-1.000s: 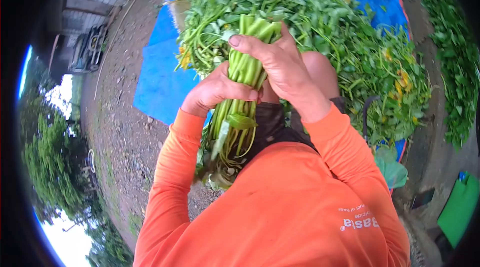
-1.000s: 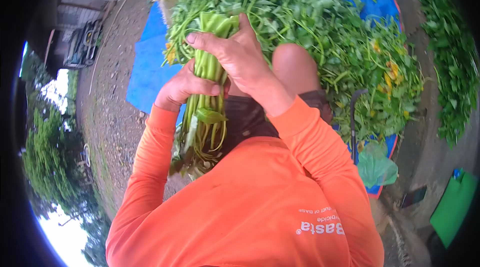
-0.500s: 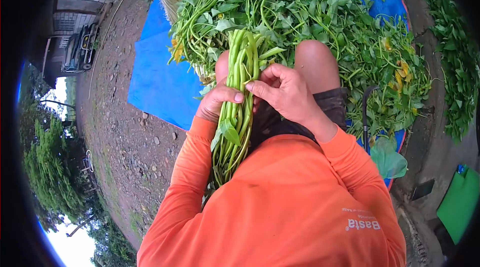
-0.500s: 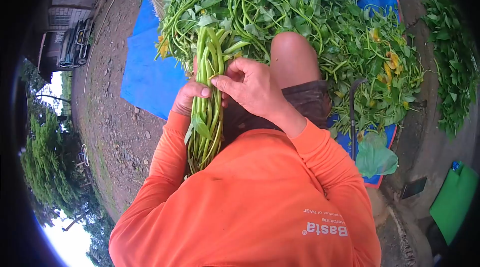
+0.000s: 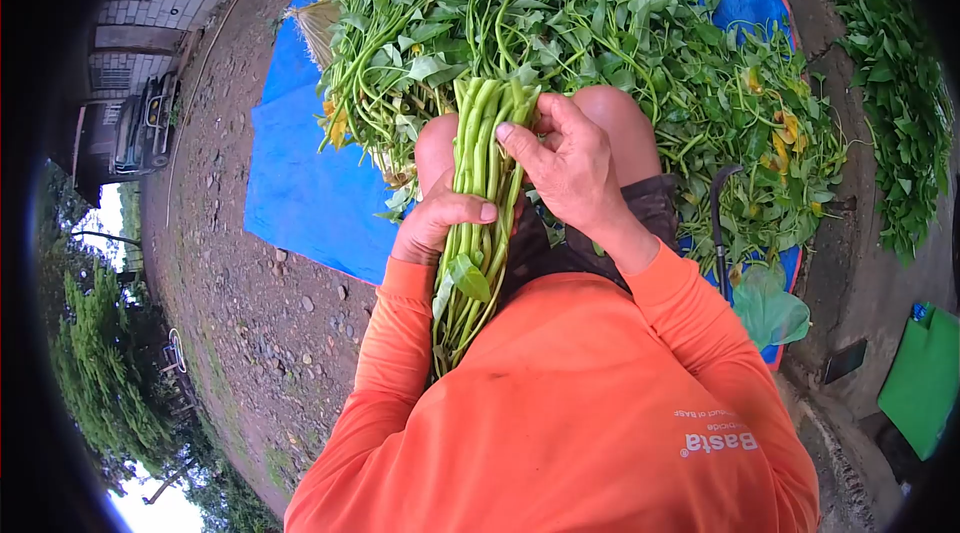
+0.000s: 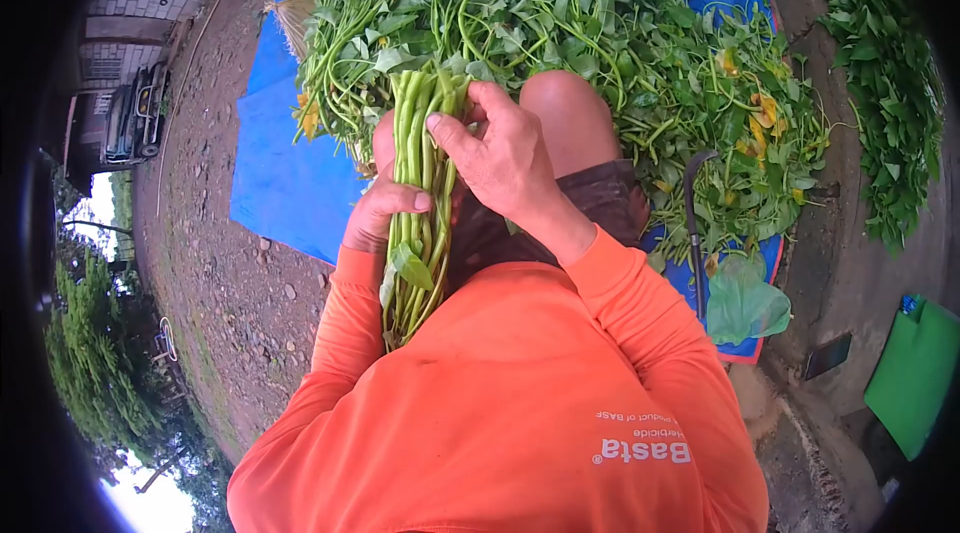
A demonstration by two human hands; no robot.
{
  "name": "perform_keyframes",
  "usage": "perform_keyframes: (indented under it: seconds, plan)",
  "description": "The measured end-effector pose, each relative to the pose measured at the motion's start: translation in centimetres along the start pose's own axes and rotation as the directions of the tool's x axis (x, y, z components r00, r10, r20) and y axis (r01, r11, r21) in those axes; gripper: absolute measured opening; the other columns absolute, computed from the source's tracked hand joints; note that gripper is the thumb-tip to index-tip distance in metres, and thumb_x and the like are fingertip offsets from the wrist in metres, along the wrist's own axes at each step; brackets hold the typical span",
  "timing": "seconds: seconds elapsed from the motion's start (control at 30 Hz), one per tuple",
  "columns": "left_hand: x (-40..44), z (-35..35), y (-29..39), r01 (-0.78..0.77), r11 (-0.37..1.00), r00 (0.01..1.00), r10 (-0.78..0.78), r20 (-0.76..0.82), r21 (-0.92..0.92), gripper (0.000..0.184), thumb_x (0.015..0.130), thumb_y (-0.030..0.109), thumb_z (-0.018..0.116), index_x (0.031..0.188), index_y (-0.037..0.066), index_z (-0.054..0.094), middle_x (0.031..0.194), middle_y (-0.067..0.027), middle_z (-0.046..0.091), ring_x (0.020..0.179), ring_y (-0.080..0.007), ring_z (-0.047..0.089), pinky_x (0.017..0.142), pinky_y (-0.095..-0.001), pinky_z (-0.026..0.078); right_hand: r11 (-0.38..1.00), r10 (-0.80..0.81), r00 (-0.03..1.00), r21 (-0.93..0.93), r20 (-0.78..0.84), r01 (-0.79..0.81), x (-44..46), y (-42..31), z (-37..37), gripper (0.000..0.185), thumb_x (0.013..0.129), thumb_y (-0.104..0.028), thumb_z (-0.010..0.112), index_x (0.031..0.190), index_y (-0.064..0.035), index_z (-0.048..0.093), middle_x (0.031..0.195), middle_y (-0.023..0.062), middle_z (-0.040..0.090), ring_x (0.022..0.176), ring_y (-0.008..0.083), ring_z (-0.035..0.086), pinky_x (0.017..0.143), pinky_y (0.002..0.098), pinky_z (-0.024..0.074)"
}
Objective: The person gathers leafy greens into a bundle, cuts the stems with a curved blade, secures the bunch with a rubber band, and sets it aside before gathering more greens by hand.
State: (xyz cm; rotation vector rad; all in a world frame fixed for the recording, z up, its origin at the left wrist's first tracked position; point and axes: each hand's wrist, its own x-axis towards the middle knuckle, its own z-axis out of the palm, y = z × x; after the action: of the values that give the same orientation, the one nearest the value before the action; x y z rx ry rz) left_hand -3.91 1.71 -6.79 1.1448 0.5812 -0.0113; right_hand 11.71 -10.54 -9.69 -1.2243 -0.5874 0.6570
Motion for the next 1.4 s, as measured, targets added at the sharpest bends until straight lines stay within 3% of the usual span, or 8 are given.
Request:
perform_keyframes:
  seconds: [0.17,0.47,0.73,0.9,1.17,1.3,1.33,1.4]
  plan:
    - [0.0,1.3,0.3,0.075,0.992,0.991,-0.063,0.120,-0.104,0.087,0.066,0.022,0.082,0.144,-0.002,0.051,0.107,-0.0151,0.067,0.087,-0.0280,0.069,0.078,-0.0386,0.061,0.896,0.342,0.940,0.302,0.001,-0.327,1.1,1.0,0.1,0.031,0.098,-0.022,0.080,0.112,0.0017,0.066,0.086,0.0051,0.072,0.065,0.0104,0.066,0.054,0.0269,0.0539]
    - [0.4,-0.1,-0.9,-0.029,0.950,0.998,0.045,0.046,-0.309,0.073,0.062,0.024,0.083,0.126,0.002,0.056,0.102,-0.0122,0.061,0.081,-0.0253,0.062,0.070,-0.0397,0.057,0.944,0.300,0.953,0.160,-0.047,-0.290,1.2,0.6,-1.9,0.036,0.099,-0.032,0.078,0.113,-0.0020,0.066,0.080,0.0011,0.067,0.063,0.0070,0.060,0.051,0.0221,0.0511]
    - [1.7,-0.4,-2.1,-0.004,0.953,1.000,-0.006,-0.031,-0.303,0.097,0.059,0.036,0.079,0.144,0.002,0.048,0.093,-0.0169,0.065,0.070,-0.0291,0.068,0.056,-0.0411,0.063,0.956,0.276,0.927,0.032,0.255,-0.293,-0.1,0.1,-1.0,0.022,0.098,-0.017,0.076,0.101,0.0036,0.069,0.083,0.0061,0.072,0.065,0.0134,0.067,0.056,0.0273,0.0547]
    - [1.3,0.7,-0.7,-0.157,0.972,0.984,0.137,-0.118,-0.177,0.099,0.060,0.039,0.079,0.146,0.002,0.048,0.102,-0.0155,0.066,0.080,-0.0309,0.071,0.063,-0.0416,0.066,0.939,0.336,0.935,0.032,0.116,-0.341,-1.0,-0.8,-0.6,0.021,0.098,-0.014,0.077,0.101,0.0046,0.068,0.080,0.0064,0.070,0.063,0.0111,0.065,0.053,0.0267,0.0548]
    - [1.2,-0.4,-1.6,0.039,0.966,0.999,-0.039,0.004,-0.257,0.076,0.065,0.030,0.084,0.130,0.001,0.057,0.098,-0.0124,0.065,0.080,-0.0254,0.065,0.077,-0.0380,0.059,0.981,0.189,0.962,-0.005,0.198,-0.192,0.9,0.8,0.5,0.028,0.096,-0.022,0.082,0.103,0.0014,0.070,0.078,0.0064,0.070,0.064,0.0096,0.066,0.056,0.0261,0.0557]
    - [0.5,-1.4,-1.4,0.049,0.939,0.995,-0.016,0.098,-0.342,0.070,0.064,0.029,0.085,0.122,0.001,0.060,0.091,-0.0096,0.061,0.072,-0.0223,0.058,0.072,-0.0371,0.056,0.942,0.307,0.937,0.088,0.168,-0.325,0.5,-0.9,-2.8,0.065,0.086,-0.033,0.092,0.126,0.0085,0.062,0.097,0.0113,0.073,0.086,0.0158,0.072,0.069,0.0303,0.0600]
    - [0.6,-1.3,-1.6,0.040,0.908,0.991,0.018,0.134,-0.417,0.067,0.064,0.028,0.085,0.120,-0.001,0.061,0.092,-0.0113,0.062,0.074,-0.0245,0.061,0.073,-0.0392,0.057,0.946,0.252,0.952,0.163,0.172,-0.280,0.0,-0.7,-2.5,0.101,0.079,-0.032,0.097,0.150,0.0131,0.042,0.109,0.0147,0.071,0.101,0.0208,0.070,0.084,0.0325,0.0593]
    - [2.0,0.6,-2.0,0.213,0.950,0.931,-0.127,0.341,-0.228,0.066,0.065,0.027,0.085,0.119,-0.002,0.061,0.093,-0.0129,0.064,0.077,-0.0265,0.063,0.073,-0.0407,0.057,0.918,0.198,0.965,0.313,0.172,-0.244,0.4,-0.7,-1.1,0.112,0.077,-0.026,0.097,0.159,0.0104,0.030,0.111,0.0148,0.070,0.104,0.0216,0.068,0.090,0.0336,0.0576]
